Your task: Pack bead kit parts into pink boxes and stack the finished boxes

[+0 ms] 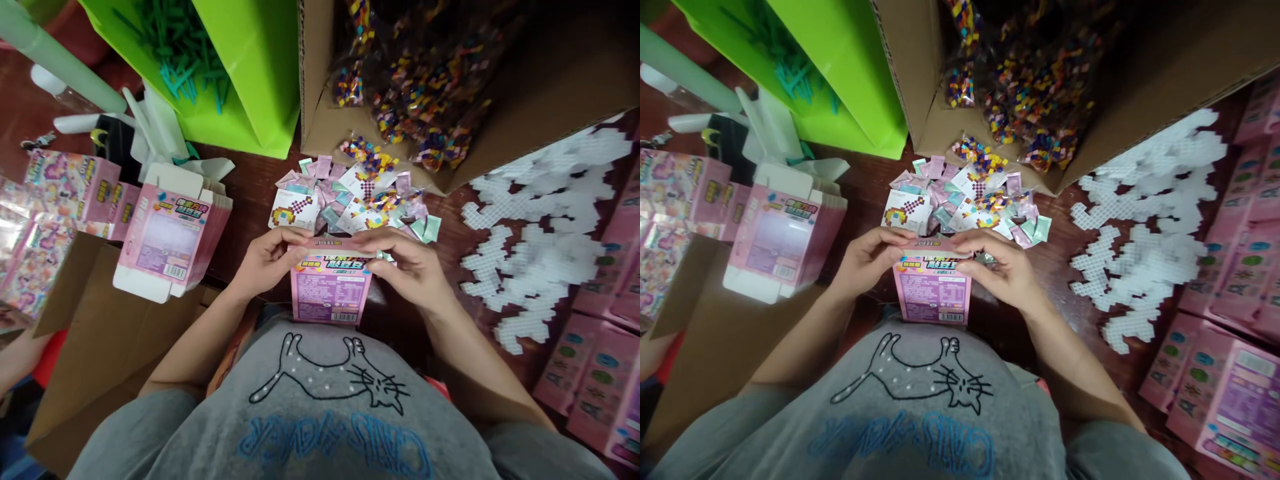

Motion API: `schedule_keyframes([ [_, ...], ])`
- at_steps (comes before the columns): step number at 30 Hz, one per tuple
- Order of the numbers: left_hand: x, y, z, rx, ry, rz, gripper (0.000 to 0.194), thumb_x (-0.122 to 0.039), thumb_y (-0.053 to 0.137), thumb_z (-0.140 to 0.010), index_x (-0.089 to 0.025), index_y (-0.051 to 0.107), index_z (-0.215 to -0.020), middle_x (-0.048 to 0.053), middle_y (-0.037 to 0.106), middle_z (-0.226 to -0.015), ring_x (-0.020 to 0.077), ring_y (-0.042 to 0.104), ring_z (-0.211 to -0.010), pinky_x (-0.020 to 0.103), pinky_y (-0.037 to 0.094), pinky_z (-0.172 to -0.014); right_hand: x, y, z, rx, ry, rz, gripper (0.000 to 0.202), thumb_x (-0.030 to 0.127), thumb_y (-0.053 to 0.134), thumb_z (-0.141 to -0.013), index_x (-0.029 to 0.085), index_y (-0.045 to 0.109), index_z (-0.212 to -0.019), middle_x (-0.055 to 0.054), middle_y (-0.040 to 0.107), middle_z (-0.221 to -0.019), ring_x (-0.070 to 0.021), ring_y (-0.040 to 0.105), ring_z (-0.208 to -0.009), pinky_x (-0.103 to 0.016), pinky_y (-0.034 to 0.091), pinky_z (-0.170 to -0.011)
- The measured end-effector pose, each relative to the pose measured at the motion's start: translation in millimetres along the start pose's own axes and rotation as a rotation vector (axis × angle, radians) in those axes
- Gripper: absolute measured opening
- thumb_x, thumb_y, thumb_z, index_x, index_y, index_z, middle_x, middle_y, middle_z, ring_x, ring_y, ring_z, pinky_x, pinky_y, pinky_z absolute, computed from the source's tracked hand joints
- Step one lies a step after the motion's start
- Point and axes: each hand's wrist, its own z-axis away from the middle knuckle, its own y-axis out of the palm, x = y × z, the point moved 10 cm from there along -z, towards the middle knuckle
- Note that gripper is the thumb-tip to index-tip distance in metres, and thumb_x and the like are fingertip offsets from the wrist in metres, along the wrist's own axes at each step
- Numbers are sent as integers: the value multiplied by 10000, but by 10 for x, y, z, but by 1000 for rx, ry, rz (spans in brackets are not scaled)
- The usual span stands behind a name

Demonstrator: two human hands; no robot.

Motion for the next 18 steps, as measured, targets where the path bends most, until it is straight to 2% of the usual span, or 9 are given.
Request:
schedule_keyframes([
  [4, -101, -43, -12, -87, -39, -32, 259, -422, 860, -1012, -201, 727, -1032, 52, 856, -1011, 155, 788, -875, 278, 626, -785, -5, -104, -63, -132, 190, 18, 92, 347, 849, -1024, 287, 806, -1078, -4, 853, -1060, -167, 799, -934, -339, 649, -852],
  [5, -118, -32, -13, -75, -42, -42, 260, -428, 848, -1022, -201, 722, -1018, 52, 854, -1000, 155, 785, -865, 275, 621, -773, -6, -116, -70, -149, 217, 16, 107, 362, 858, -1016, 279, 809, -1063, -4, 852, -1033, -166, 794, -904, -337, 649, -831],
  [7, -129, 25, -2, 0, -34, -38, 278, -454, 838, -1030, -198, 730, -1010, 81, 866, -1087, 185, 817, -970, 305, 647, -841, -1, -113, -84, -137, 232, -2, 124, 380, 864, -1008, 266, 821, -1024, -10, 859, -1015, -169, 802, -898, -337, 660, -834],
  [9, -121, 71, 25, 64, 4, -15, 320, -473, 879, -995, -203, 751, -1109, 107, 862, -1222, 218, 830, -1112, 341, 666, -936, -2, -93, -87, -86, 225, -43, 118, 374, 860, -1010, 259, 831, -1011, -17, 872, -1042, -173, 821, -947, -339, 677, -882],
  [12, -131, 69, 70, 47, 124, -75, 457, -383, 949, -940, -237, 744, -1322, 97, 843, -1302, 209, 818, -1191, 347, 655, -1024, 1, -95, -58, -35, 203, -86, 111, 365, 857, -1015, 260, 836, -1045, -27, 879, -1099, -174, 834, -1013, -341, 685, -938],
  [15, -189, 133, 108, 51, 235, -196, 269, -268, 889, -991, -250, 790, -1240, 79, 850, -1265, 204, 813, -1213, 378, 646, -1071, 38, -95, -20, 29, 174, -75, 120, 376, 853, -1021, 265, 830, -1060, -45, 873, -1183, -187, 838, -1093, -363, 690, -989],
  [18, -238, 137, 131, 71, 238, -226, 137, -265, 863, -1010, -242, 809, -1134, 85, 856, -1239, 222, 822, -1192, 418, 665, -1056, 94, -131, -25, 133, 103, 31, 118, 375, 795, -1067, 292, 835, -1140, -56, 831, -1383, -215, 797, -1292, -420, 665, -1117],
])
